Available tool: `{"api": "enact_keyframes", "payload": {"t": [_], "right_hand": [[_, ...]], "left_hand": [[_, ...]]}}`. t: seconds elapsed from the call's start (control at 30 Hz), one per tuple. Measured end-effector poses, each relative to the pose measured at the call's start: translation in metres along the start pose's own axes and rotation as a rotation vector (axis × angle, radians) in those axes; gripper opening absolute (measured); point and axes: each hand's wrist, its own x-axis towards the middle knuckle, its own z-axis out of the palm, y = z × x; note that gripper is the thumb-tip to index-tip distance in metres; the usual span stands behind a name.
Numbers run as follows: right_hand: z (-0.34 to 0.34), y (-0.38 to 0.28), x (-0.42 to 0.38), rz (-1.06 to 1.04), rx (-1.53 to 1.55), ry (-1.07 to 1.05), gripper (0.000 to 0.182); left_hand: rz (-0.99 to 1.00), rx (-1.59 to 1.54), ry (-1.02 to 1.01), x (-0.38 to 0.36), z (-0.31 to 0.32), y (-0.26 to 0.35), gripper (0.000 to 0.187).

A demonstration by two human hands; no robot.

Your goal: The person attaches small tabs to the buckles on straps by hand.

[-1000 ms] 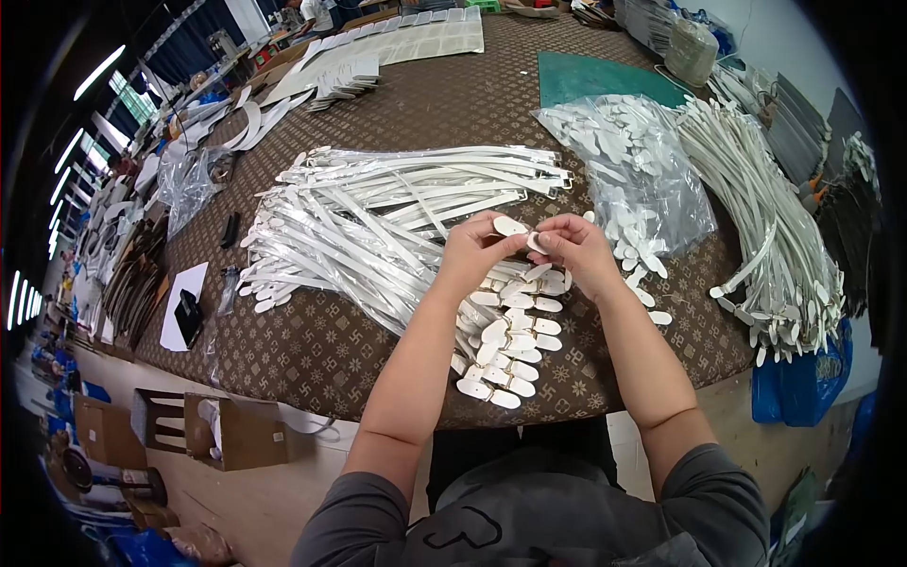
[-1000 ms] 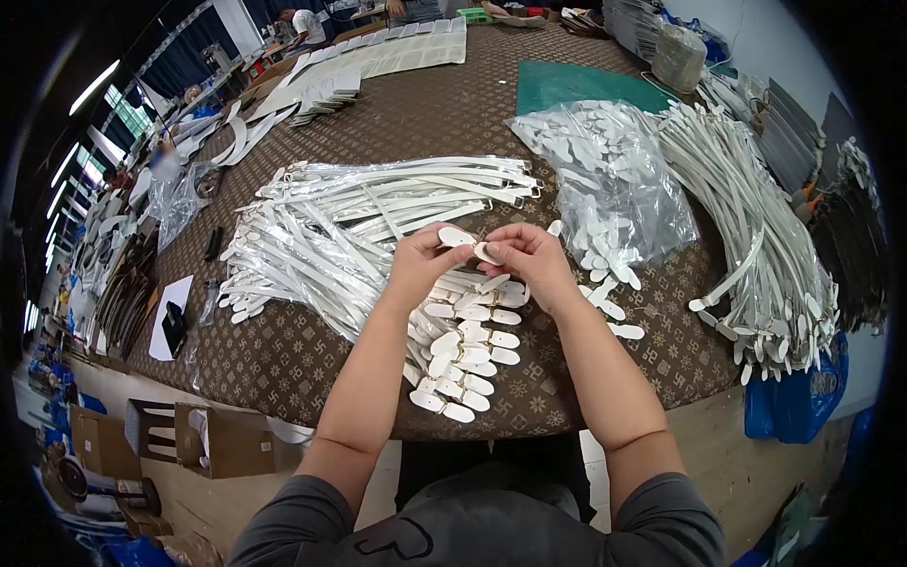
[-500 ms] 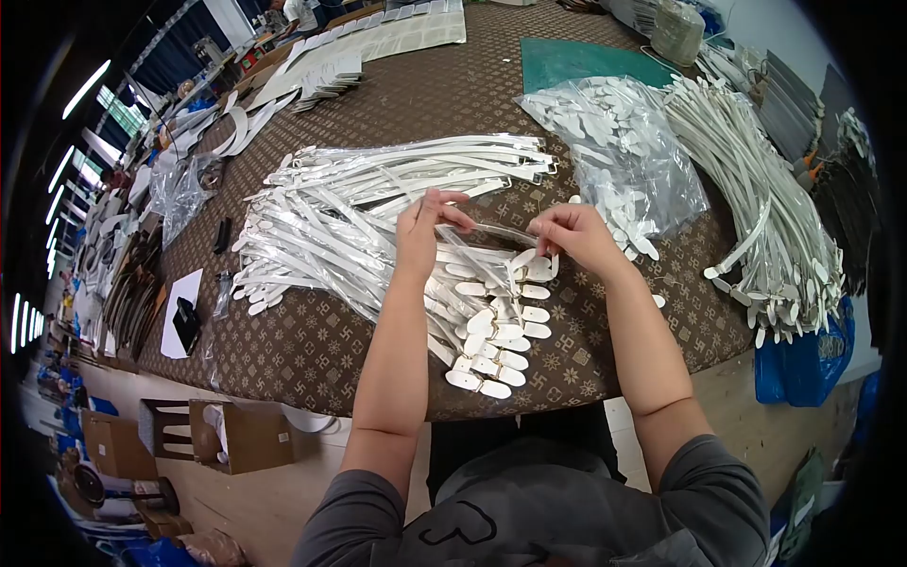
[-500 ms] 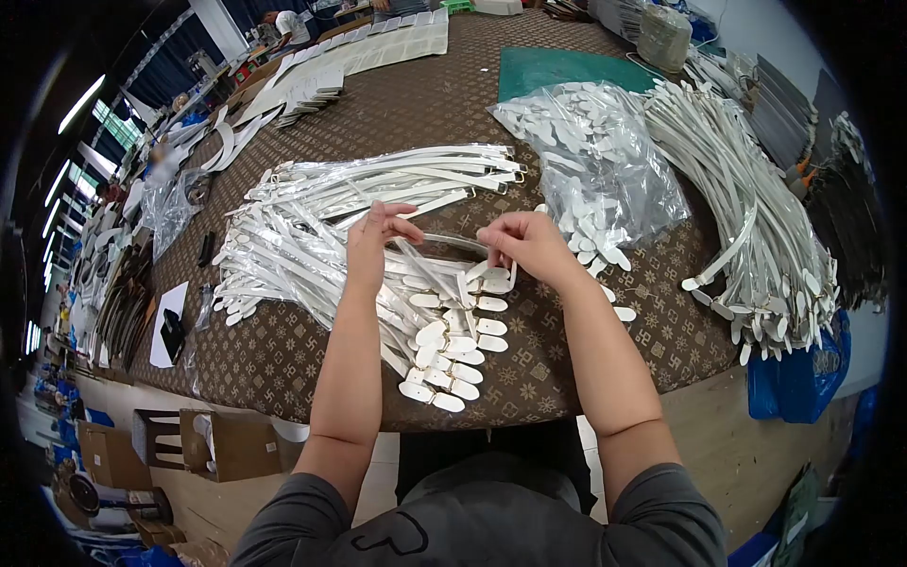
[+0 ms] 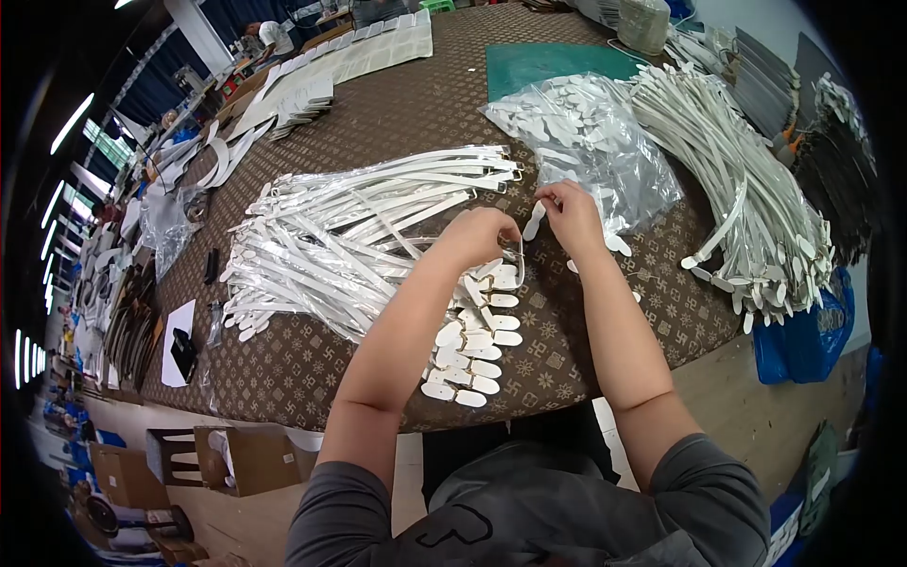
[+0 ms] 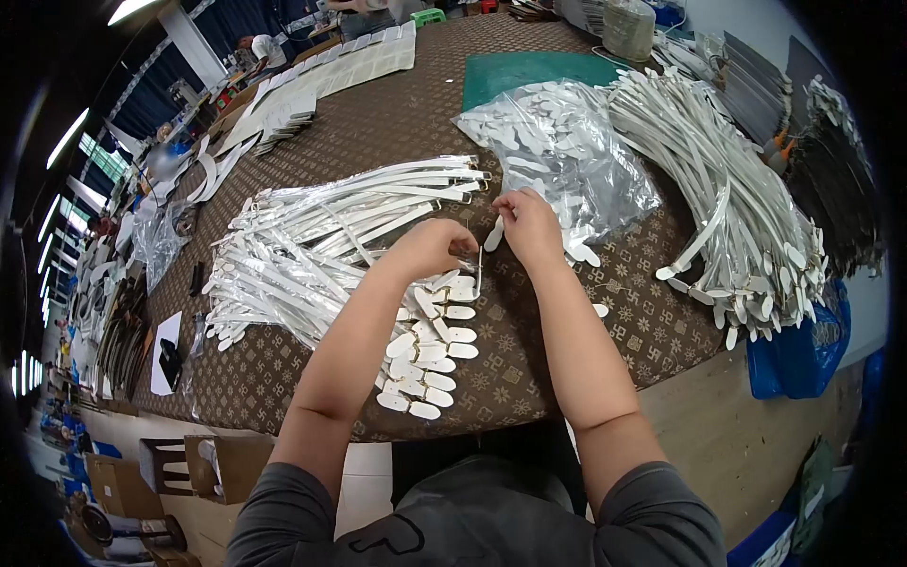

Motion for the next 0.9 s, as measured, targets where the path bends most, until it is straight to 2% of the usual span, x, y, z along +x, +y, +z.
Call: {"api": "enact_keyframes", "payload": {"t": [0.03, 0.13, 0.17, 0.23, 0.27, 0.3, 0.37, 0.4, 0.47, 0.6, 0.8, 0.9], "right_hand": [[0.0, 0.0, 0.0, 0.02, 0.01, -0.031, 0.013], [0.002, 0.004, 0.0, 0.058, 0.038, -0.08, 0.017], [0.009, 0.012, -0.003, -0.041, -0.019, -0.081, 0.019], [0.02, 0.019, -0.008, -0.239, -0.13, -0.088, 0.023], [0.023, 0.023, -0.011, -0.237, -0.123, -0.087, 0.023], [0.024, 0.022, -0.013, -0.217, -0.171, -0.132, 0.024], [0.026, 0.019, -0.017, -0.184, -0.274, -0.224, 0.026], [0.026, 0.017, -0.018, -0.192, -0.274, -0.222, 0.026], [0.024, 0.013, -0.017, -0.098, -0.291, -0.239, 0.025], [0.021, 0.013, -0.011, -0.048, -0.312, -0.273, 0.023], [0.012, 0.005, -0.011, -0.08, -0.335, -0.389, 0.017], [0.006, -0.005, -0.009, 0.092, -0.325, -0.596, 0.018]], "left_hand": [[0.006, 0.001, -0.002, 0.001, 0.001, 0.002, 0.026], [-0.15, -0.047, -0.168, -0.001, -0.004, 0.003, 0.023], [-0.148, -0.039, -0.169, -0.002, -0.008, -0.001, 0.023], [-0.202, -0.535, -0.227, -0.009, -0.015, -0.021, 0.021], [-0.231, -0.786, -0.253, -0.014, -0.017, -0.03, 0.02], [-0.238, -0.785, -0.253, -0.014, -0.022, -0.038, 0.02], [-0.378, -0.681, 0.103, -0.006, -0.035, -0.054, 0.022], [-0.377, -0.681, 0.112, -0.003, -0.034, -0.068, 0.022], [-0.282, -0.108, 0.381, 0.012, -0.032, -0.094, 0.022], [-0.353, 0.063, 0.271, 0.029, -0.016, -0.105, 0.024], [-0.416, 0.097, 0.228, 0.024, -0.009, -0.094, 0.024], [-0.412, 0.117, 0.194, 0.014, -0.021, -0.076, 0.024]]}}
